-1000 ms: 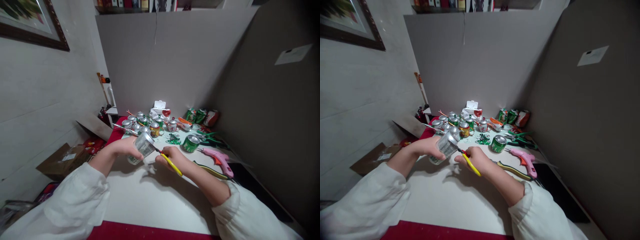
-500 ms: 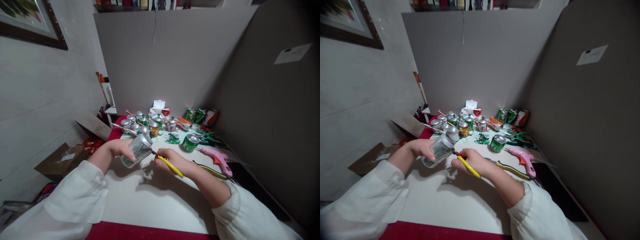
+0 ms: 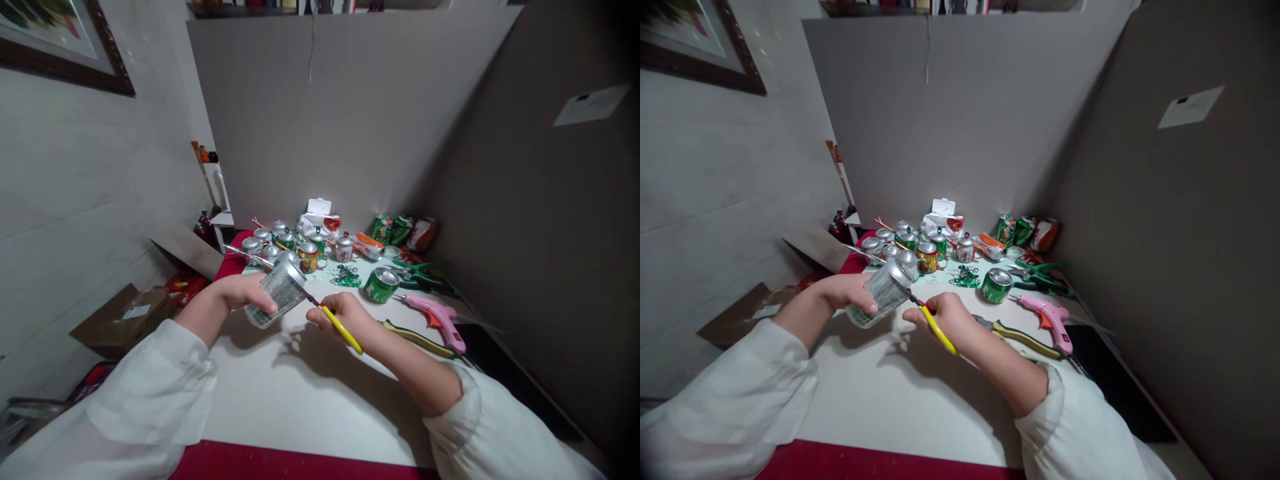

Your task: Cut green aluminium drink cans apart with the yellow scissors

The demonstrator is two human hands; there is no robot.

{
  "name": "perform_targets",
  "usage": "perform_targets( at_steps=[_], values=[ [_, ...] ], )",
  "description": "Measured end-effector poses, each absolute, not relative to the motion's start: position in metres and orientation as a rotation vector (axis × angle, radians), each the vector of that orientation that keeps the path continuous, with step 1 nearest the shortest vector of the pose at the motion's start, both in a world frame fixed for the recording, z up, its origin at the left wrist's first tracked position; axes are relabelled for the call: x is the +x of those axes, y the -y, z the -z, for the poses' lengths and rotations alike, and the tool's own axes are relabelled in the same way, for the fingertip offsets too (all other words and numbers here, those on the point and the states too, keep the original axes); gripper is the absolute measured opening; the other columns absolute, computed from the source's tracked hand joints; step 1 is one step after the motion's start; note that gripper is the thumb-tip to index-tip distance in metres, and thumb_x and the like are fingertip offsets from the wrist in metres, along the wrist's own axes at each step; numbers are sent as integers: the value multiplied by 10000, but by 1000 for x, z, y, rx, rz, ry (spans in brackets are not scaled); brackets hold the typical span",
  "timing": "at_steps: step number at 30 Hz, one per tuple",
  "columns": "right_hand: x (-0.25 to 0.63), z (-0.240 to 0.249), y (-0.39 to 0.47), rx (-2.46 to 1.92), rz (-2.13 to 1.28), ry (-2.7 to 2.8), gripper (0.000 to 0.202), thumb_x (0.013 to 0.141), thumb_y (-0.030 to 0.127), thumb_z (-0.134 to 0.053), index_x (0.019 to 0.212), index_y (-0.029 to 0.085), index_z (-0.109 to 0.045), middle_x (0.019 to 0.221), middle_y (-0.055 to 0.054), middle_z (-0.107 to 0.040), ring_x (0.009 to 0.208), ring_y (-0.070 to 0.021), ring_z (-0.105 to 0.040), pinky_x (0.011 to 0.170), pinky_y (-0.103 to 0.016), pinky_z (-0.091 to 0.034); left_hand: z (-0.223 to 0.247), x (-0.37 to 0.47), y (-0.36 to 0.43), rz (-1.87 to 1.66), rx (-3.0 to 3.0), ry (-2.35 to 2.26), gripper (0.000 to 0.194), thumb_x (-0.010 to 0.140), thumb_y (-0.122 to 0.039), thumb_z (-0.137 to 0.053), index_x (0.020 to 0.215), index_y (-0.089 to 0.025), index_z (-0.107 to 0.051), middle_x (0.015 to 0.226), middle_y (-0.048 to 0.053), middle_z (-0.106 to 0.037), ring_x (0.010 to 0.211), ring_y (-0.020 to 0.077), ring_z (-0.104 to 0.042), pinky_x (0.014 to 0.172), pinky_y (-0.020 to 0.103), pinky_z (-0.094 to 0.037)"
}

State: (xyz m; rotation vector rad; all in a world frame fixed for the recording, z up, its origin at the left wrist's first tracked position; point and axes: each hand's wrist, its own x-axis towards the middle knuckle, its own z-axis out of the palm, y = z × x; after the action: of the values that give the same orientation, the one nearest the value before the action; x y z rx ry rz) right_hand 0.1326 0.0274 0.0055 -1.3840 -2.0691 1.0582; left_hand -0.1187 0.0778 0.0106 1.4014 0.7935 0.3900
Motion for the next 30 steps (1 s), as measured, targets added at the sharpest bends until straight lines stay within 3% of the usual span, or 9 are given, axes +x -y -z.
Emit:
perform_targets(
  at_steps=[4, 8, 18, 25, 30],
  values=[
    [137, -4, -33, -1361, -1065, 2082, 503, 686, 661, -628, 625, 171, -529, 566, 30, -428, 556, -111, -372, 488, -236, -277, -18, -116, -76, -392, 1440, -856, 439, 496, -253, -837, 879, -132, -659, 809, 30, -673, 735, 170, -602, 670, 269, -484],
    [141, -8, -34, -1337, -1076, 2139, 446, 719, 602, -621, 686, 160, -570, 618, 20, -484, 603, -126, -428, 532, -240, -323, -22, -112, -74, -383, 1501, -942, 423, 495, -242, -843, 853, -128, -648, 812, 24, -659, 755, 184, -595, 677, 278, -467],
    [137, -6, -32, -1389, -1051, 2103, 497, 765, 636, -557, 619, 160, -546, 544, 32, -419, 535, -105, -349, 498, -248, -279, -22, -109, -74, -423, 1567, -1004, 463, 499, -229, -872, 891, -133, -645, 805, 5, -638, 755, 176, -573, 656, 253, -436],
    [137, -8, -33, -1255, -1048, 2076, 500, 697, 635, -654, 571, 175, -507, 594, 28, -426, 581, -111, -377, 517, -234, -302, -25, -115, -72, -332, 1431, -734, 607, 512, -530, -817, 918, -115, -641, 834, 106, -694, 762, 241, -641, 680, 336, -509],
    [140, -11, -31, -1168, -1076, 2139, 403, 696, 537, -683, 632, 167, -539, 685, 16, -483, 608, -113, -413, 535, -234, -320, -21, -119, -71, -293, 1412, -733, 509, 472, -333, -879, 875, -122, -651, 794, 58, -691, 705, 186, -627, 636, 277, -507]
  ],
)
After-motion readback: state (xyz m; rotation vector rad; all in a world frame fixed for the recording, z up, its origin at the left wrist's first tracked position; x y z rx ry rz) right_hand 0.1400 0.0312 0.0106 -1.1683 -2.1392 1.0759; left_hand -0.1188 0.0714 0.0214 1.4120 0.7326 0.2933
